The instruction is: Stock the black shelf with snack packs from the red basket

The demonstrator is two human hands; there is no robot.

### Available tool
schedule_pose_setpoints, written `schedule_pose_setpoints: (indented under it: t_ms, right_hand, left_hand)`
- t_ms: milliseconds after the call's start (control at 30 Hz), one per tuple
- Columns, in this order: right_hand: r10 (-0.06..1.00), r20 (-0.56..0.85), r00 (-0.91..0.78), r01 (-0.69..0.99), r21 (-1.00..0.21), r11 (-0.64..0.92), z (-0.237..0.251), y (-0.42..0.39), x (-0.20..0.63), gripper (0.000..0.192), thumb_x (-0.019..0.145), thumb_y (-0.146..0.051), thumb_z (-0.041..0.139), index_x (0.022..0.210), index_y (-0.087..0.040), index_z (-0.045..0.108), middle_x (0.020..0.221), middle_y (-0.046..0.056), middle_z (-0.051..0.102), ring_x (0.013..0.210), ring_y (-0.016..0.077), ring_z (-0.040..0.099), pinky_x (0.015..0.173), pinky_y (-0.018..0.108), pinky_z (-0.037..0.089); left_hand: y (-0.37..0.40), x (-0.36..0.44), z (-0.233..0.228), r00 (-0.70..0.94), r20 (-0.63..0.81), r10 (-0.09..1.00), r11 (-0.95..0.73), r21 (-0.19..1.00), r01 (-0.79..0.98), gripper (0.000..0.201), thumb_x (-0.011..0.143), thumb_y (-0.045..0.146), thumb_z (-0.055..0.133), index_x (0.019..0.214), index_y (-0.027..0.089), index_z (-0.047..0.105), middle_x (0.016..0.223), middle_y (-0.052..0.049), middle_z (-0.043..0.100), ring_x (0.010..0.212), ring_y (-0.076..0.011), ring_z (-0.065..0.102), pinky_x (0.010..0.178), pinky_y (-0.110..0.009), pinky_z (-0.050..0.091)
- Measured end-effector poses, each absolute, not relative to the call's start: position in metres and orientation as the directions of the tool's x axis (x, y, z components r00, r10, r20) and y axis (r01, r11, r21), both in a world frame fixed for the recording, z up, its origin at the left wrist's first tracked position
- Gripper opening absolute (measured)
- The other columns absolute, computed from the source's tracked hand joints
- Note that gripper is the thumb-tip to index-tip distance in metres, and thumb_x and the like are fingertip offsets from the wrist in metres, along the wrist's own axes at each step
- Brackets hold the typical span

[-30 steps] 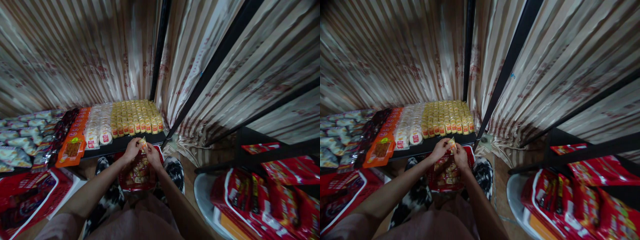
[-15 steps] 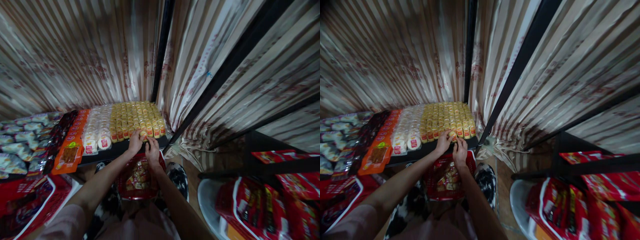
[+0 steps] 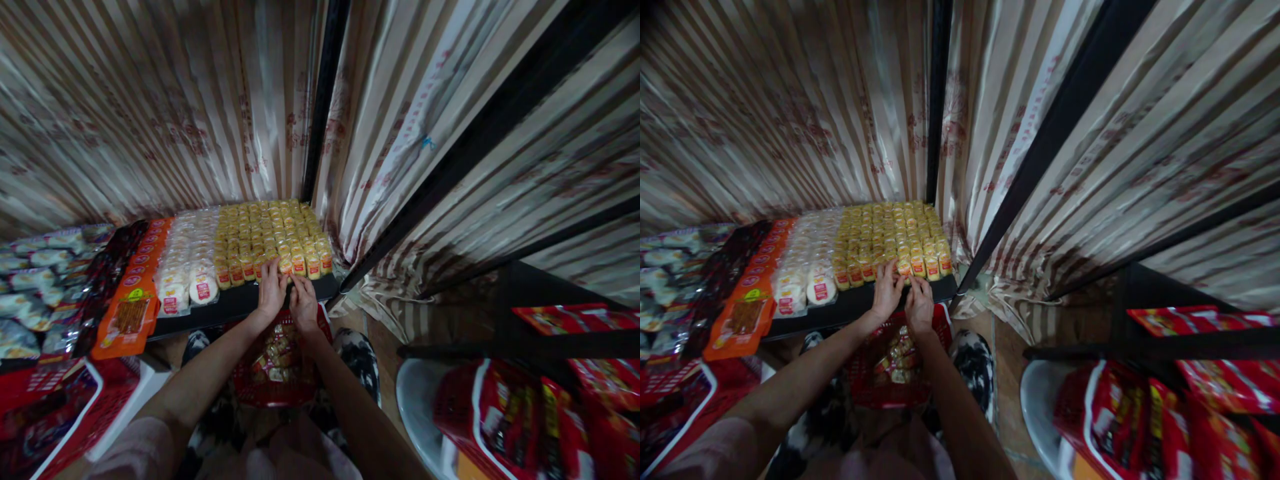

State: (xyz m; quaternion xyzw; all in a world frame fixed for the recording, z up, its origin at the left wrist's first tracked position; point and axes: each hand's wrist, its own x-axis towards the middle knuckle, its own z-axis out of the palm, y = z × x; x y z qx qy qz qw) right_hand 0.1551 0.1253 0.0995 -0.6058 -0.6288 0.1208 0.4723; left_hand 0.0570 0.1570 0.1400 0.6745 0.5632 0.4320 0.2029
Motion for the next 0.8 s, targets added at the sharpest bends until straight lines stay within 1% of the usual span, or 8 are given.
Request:
schedule_pose_setpoints:
  t_ms: [67,133,233,300,367,500,667,800]
  right_hand:
    - [0.881,0.438,0.177,0.654,-0.722,0.227,0.098,0.125,0.155,0.042,0.085,-0.014,0.037,0.121,-0.018,0.057,0.108,0.012,0.057,0.101,0.0192,0.053,0.091,0.035,0.046]
    - [0.88,0.441,0.18,0.661,-0.717,0.224,0.097,0.125,0.155,0.044,0.084,-0.012,0.036,0.122,-0.018,0.057,0.108,0.012,0.057,0.102,0.019,0.053,0.091,0.035,0.046]
    - [0.871,0.455,0.183,0.68,-0.699,0.222,0.095,0.125,0.155,0.046,0.083,-0.011,0.036,0.123,-0.018,0.056,0.109,0.011,0.057,0.102,0.0192,0.053,0.091,0.034,0.046]
    - [0.869,0.461,0.182,0.7,-0.681,0.214,0.094,0.125,0.155,0.046,0.082,-0.01,0.037,0.123,-0.018,0.056,0.109,0.011,0.058,0.101,0.0196,0.053,0.09,0.034,0.046]
    - [0.87,0.46,0.179,0.722,-0.662,0.201,0.095,0.125,0.155,0.048,0.081,-0.01,0.038,0.124,-0.018,0.055,0.109,0.011,0.058,0.101,0.02,0.052,0.09,0.034,0.046]
    - [0.879,0.441,0.184,0.75,-0.641,0.165,0.098,0.126,0.153,0.05,0.078,-0.007,0.039,0.124,-0.02,0.055,0.111,0.009,0.059,0.101,0.02,0.051,0.089,0.033,0.045]
    - [0.876,0.444,0.188,0.766,-0.624,0.152,0.1,0.126,0.152,0.047,0.081,-0.009,0.039,0.123,-0.021,0.056,0.112,0.007,0.059,0.102,0.0189,0.051,0.089,0.031,0.045]
    - [0.881,0.427,0.204,0.763,-0.633,0.13,0.098,0.127,0.15,0.046,0.082,-0.012,0.039,0.124,-0.022,0.055,0.114,0.007,0.058,0.103,0.0196,0.051,0.089,0.031,0.045]
  left_hand:
    - [0.154,0.056,0.136,-0.014,0.383,0.924,-0.31,0.768,0.561,0.038,0.084,0.016,0.049,0.121,0.018,0.043,0.112,-0.01,0.045,0.075,-0.0107,0.056,0.076,-0.03,0.052]
    - [0.153,0.055,0.133,-0.02,0.395,0.918,-0.319,0.769,0.553,0.031,0.084,0.017,0.049,0.115,0.018,0.045,0.107,-0.008,0.047,0.074,-0.0105,0.056,0.073,-0.028,0.052]
    - [0.156,0.054,0.127,-0.021,0.395,0.918,-0.313,0.757,0.573,0.021,0.083,0.018,0.049,0.104,0.018,0.049,0.097,-0.005,0.05,0.074,-0.0116,0.055,0.071,-0.028,0.051]
    - [0.16,0.055,0.124,-0.019,0.394,0.919,-0.31,0.752,0.582,0.018,0.083,0.018,0.049,0.101,0.018,0.049,0.091,-0.004,0.051,0.075,-0.0129,0.055,0.071,-0.029,0.05]
    - [0.164,0.057,0.122,-0.021,0.394,0.919,-0.31,0.755,0.578,0.017,0.083,0.017,0.048,0.101,0.018,0.049,0.086,-0.003,0.051,0.075,-0.0135,0.055,0.072,-0.029,0.049]
    - [0.168,0.061,0.118,-0.038,0.402,0.915,-0.308,0.757,0.576,0.019,0.083,0.016,0.047,0.101,0.018,0.049,0.085,-0.002,0.05,0.075,-0.0135,0.053,0.072,-0.029,0.048]
    - [0.169,0.062,0.116,-0.051,0.391,0.919,-0.295,0.767,0.569,0.019,0.083,0.018,0.048,0.102,0.018,0.048,0.083,-0.001,0.05,0.074,-0.0133,0.053,0.072,-0.028,0.047]
    - [0.168,0.065,0.117,-0.082,0.377,0.923,-0.26,0.765,0.589,0.02,0.082,0.017,0.048,0.102,0.018,0.048,0.082,-0.001,0.05,0.075,-0.0138,0.053,0.073,-0.029,0.047]
